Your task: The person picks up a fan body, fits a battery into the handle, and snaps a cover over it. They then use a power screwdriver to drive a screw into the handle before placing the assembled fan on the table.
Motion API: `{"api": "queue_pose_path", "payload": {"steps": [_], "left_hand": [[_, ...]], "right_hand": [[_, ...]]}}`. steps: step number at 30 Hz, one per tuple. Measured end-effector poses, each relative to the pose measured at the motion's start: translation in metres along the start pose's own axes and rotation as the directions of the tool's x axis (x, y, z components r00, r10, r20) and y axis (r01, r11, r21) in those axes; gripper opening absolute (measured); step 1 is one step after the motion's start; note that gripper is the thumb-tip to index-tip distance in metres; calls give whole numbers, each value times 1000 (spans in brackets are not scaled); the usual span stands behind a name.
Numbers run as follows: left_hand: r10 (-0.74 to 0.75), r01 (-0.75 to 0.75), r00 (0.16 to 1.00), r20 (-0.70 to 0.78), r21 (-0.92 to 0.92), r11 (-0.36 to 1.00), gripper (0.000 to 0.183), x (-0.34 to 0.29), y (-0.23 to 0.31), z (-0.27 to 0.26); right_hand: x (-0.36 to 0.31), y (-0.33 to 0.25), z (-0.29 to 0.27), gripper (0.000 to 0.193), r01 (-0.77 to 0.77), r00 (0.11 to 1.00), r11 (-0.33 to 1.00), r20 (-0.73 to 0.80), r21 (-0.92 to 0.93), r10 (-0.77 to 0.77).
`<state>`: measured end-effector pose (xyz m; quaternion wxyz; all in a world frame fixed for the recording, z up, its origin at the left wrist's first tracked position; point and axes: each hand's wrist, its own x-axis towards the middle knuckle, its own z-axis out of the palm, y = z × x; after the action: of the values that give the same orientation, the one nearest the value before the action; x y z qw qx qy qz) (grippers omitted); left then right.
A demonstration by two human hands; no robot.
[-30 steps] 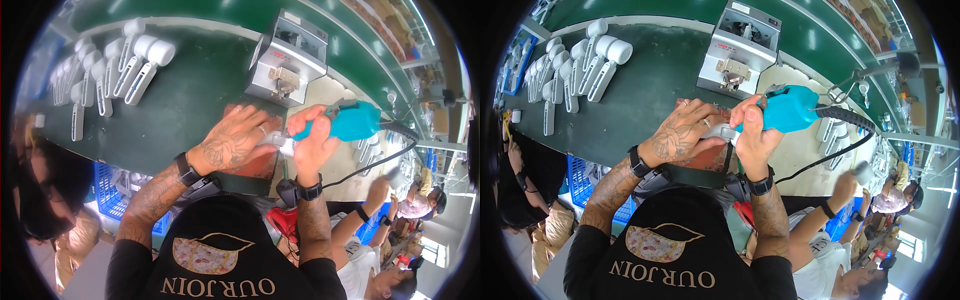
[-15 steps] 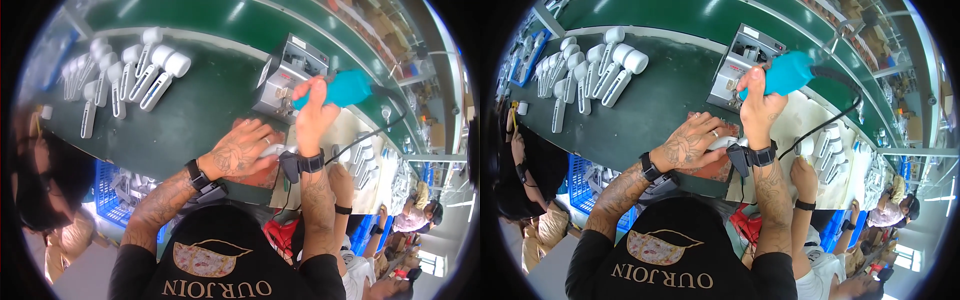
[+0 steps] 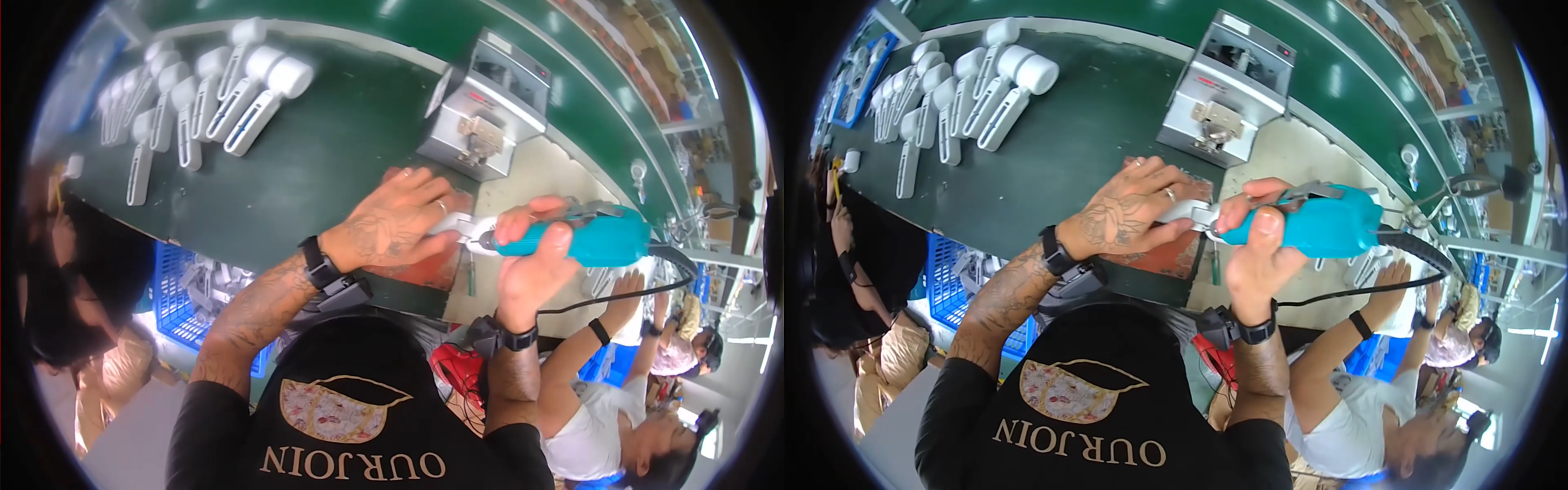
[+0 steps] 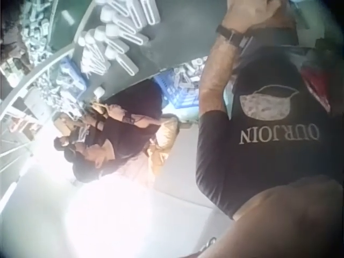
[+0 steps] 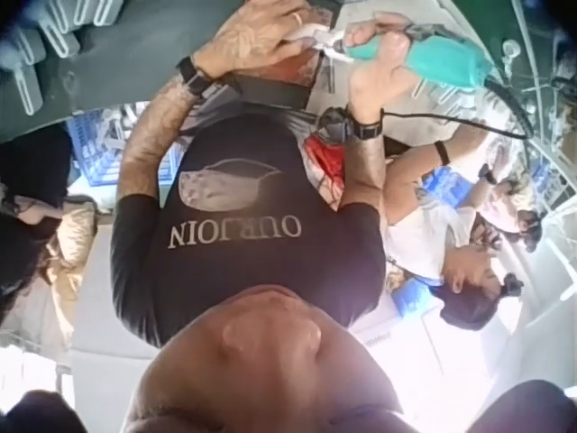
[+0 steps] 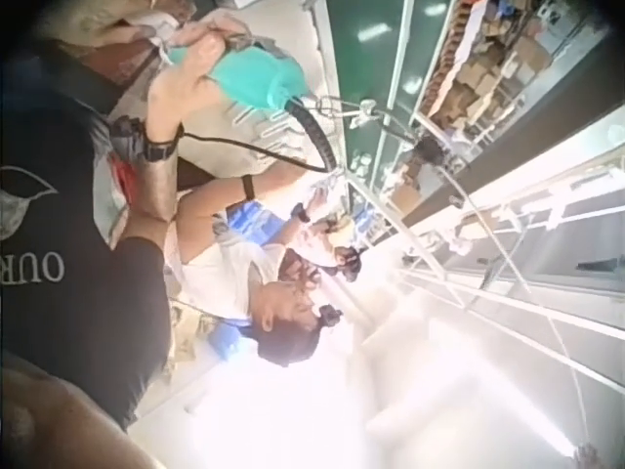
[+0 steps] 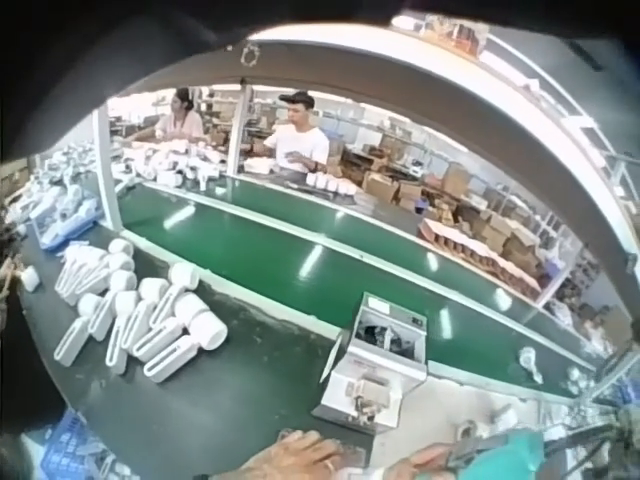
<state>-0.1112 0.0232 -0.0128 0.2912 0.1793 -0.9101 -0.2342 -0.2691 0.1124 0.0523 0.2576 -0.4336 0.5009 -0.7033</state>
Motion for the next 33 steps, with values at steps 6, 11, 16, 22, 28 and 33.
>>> {"api": "queue_pose_path", "payload": {"steps": [6,11,16,22,28,33], "left_hand": [[8,-8,1000,2,14,1000,47,-1,0,4],[-5,4,999,38,26,1000,46,0,2,5],[-24,22,998,53,24,999,45,2,4,2],[-27,24,996,84,34,999,46,3,5,-5],[112,-110,991,-68,28,993,45,-3,4,10],[234,-236,972,33,198,951,39,-29,13,-17]], "right_hand": [[-8,5,-6,52,-14,1000,999,7,32,14],[-10,12,-11,50,-24,999,999,28,22,23],[-9,26,-13,40,-18,992,996,128,93,6],[-9,27,-10,38,-8,994,995,111,100,-3],[-18,12,-10,42,-118,993,992,-25,46,119],[-23,-39,-31,60,61,996,972,-73,229,-46]]}}
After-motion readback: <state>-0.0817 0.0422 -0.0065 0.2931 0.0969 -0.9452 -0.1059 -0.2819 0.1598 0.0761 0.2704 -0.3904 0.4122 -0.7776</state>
